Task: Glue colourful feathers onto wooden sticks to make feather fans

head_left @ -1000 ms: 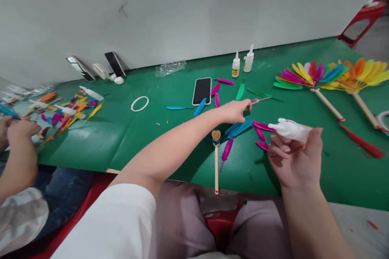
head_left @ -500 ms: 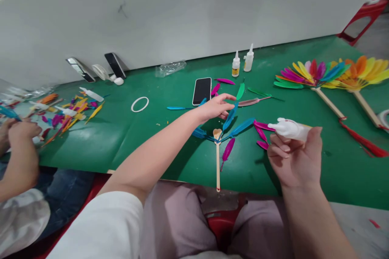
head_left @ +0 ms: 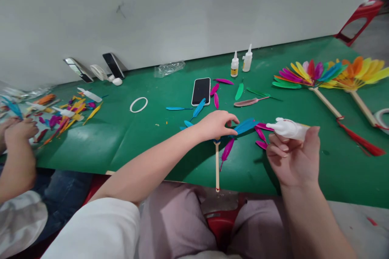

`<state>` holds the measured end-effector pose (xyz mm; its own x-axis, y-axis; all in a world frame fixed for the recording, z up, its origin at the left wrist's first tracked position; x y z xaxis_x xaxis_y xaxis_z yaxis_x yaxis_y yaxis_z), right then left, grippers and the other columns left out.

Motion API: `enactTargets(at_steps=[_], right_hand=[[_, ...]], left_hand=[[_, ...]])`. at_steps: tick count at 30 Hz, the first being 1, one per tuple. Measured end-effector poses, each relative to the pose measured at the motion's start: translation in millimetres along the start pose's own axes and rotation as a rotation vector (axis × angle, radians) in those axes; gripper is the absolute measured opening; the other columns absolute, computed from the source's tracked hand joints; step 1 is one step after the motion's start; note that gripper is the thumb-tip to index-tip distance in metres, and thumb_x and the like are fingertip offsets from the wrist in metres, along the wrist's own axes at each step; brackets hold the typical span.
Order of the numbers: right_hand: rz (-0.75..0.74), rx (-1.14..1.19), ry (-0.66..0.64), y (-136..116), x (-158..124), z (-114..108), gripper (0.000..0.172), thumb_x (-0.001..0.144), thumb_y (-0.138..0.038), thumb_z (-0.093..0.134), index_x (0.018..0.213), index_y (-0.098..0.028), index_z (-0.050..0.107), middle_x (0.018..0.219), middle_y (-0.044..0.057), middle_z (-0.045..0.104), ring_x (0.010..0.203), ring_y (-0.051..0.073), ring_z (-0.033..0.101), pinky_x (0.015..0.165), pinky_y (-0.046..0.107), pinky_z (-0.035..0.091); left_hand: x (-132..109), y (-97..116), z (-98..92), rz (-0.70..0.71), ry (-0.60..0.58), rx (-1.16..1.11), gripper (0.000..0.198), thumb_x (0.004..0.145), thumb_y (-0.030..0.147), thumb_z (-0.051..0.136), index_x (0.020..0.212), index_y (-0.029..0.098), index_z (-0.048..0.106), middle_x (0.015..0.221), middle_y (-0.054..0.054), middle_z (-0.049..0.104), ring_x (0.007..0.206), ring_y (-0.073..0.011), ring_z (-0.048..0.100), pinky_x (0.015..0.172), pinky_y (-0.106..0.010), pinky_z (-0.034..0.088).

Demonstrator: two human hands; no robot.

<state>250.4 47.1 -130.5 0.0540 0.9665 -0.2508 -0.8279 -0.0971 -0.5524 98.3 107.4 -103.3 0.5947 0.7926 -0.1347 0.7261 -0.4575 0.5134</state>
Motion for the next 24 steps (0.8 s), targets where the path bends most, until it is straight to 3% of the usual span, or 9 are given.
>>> enactTargets(at_steps=[5,11,18,24], right_hand=[[-0.015,-0.018,-0.035,-1.0,0.0,2.3,0.043,0.058,-0.054,0.072,0.078,-0.016,0.064,0.053,-0.006,0.039,0.042,0.003,0.032,0.029,0.010,0.028],[0.011,0.010,0.007,0.1,0.0,0.1,0.048,0.053,-0.053,0.076,0.080,-0.016,0.064,0.052,-0.006,0.041,0.043,0.002,0.032,0.030,0.009,0.029],[-0.016,-0.022,-0.027,-0.2,0.2,0.3,0.044,0.060,-0.056,0.070,0.080,-0.017,0.064,0.053,-0.006,0.040,0.043,0.003,0.031,0.030,0.011,0.027],[-0.017,-0.027,-0.033,-0.8,0.2,-0.2,0.043,0.060,-0.056,0.070,0.078,-0.017,0.063,0.053,-0.006,0.039,0.043,0.003,0.030,0.030,0.011,0.026]], left_hand=[[-6.4,18.5,8.1,0.039,0.103,0.401,0.040,0.072,0.048,0.065,0.097,0.019,0.056,0.086,-0.004,0.059,0.083,-0.0208,0.054,0.069,-0.028,0.040],[-6.7,28.0,13.8,0.025,0.122,0.572,0.033,0.076,0.041,0.063,0.098,0.019,0.053,0.089,-0.006,0.058,0.084,-0.0224,0.053,0.065,-0.029,0.040],[-9.7,26.7,12.2,-0.008,0.156,0.516,0.011,0.082,0.026,0.050,0.087,0.018,0.057,0.084,-0.004,0.058,0.083,-0.0202,0.055,0.059,-0.026,0.039],[-27.8,22.7,-3.7,-0.073,0.199,0.168,0.009,0.081,0.026,0.052,0.084,0.019,0.055,0.074,0.000,0.058,0.072,-0.0152,0.055,0.060,-0.025,0.038]])
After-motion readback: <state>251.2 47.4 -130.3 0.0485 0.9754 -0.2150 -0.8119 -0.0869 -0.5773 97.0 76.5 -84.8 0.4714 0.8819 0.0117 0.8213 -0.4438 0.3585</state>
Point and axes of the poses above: each hand's wrist, its own x-axis towards the middle knuckle, its own z-axis out of the palm, y = z × x, the point moved 7 cm from there along x, towards the middle knuckle
